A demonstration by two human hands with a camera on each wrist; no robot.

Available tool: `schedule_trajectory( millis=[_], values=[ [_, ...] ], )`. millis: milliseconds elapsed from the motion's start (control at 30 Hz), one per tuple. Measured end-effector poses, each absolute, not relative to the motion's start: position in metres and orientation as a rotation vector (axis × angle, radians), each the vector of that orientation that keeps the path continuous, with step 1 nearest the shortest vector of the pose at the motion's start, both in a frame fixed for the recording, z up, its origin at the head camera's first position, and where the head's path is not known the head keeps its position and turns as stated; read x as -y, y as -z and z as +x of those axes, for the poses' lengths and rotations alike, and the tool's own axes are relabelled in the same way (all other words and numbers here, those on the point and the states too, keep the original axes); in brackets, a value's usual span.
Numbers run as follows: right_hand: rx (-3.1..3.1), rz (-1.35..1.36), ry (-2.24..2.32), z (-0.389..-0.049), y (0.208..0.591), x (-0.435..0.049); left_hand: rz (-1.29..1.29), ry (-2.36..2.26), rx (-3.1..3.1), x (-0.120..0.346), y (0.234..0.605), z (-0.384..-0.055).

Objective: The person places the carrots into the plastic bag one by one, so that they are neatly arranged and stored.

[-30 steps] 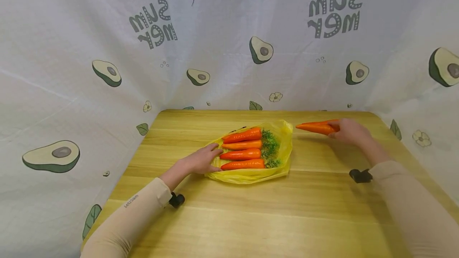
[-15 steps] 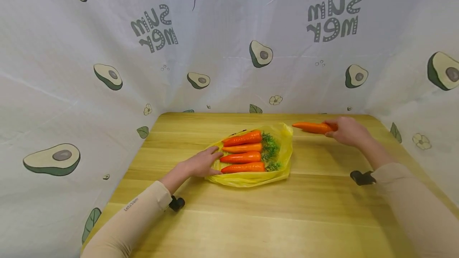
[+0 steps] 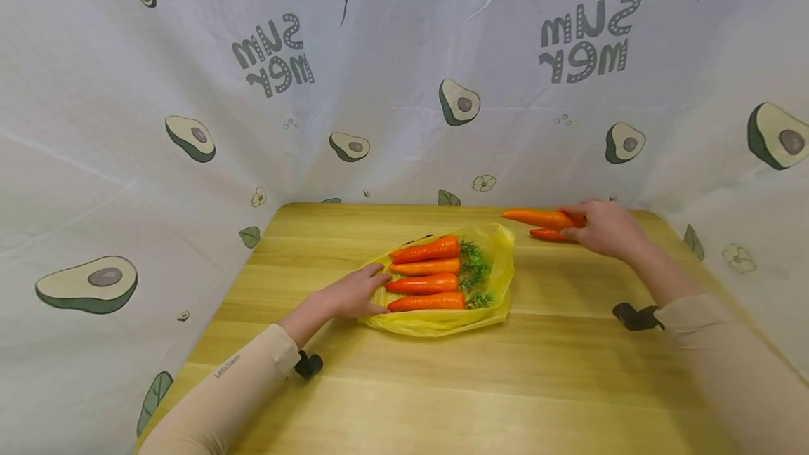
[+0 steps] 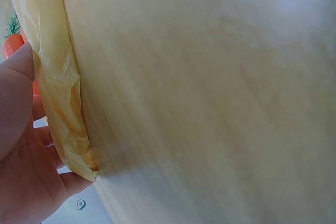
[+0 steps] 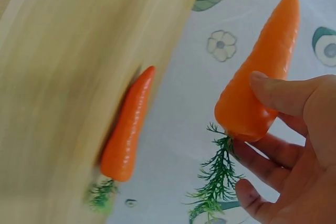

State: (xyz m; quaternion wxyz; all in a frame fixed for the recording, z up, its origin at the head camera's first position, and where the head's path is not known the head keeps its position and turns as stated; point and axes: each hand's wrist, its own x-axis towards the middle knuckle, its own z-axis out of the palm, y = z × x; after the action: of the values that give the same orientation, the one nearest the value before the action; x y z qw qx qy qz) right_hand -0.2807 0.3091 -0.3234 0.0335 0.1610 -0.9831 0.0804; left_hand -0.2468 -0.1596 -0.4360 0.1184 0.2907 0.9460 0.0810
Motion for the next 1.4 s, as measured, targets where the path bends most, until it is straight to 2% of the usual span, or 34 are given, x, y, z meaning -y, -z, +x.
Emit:
schedule_trajectory(
  millis=[667, 1400],
  values=[
    [2.943, 0.599, -0.237, -0.263, 0.292, -0.257, 0.839, -0.236, -2.758, 0.160, 0.434, -0.249],
    [2.934, 0.679, -0.242, -0.258, 0.275, -0.203, 0.837, -0.247, -2.742, 0.160, 0.431, -0.250]
  ],
)
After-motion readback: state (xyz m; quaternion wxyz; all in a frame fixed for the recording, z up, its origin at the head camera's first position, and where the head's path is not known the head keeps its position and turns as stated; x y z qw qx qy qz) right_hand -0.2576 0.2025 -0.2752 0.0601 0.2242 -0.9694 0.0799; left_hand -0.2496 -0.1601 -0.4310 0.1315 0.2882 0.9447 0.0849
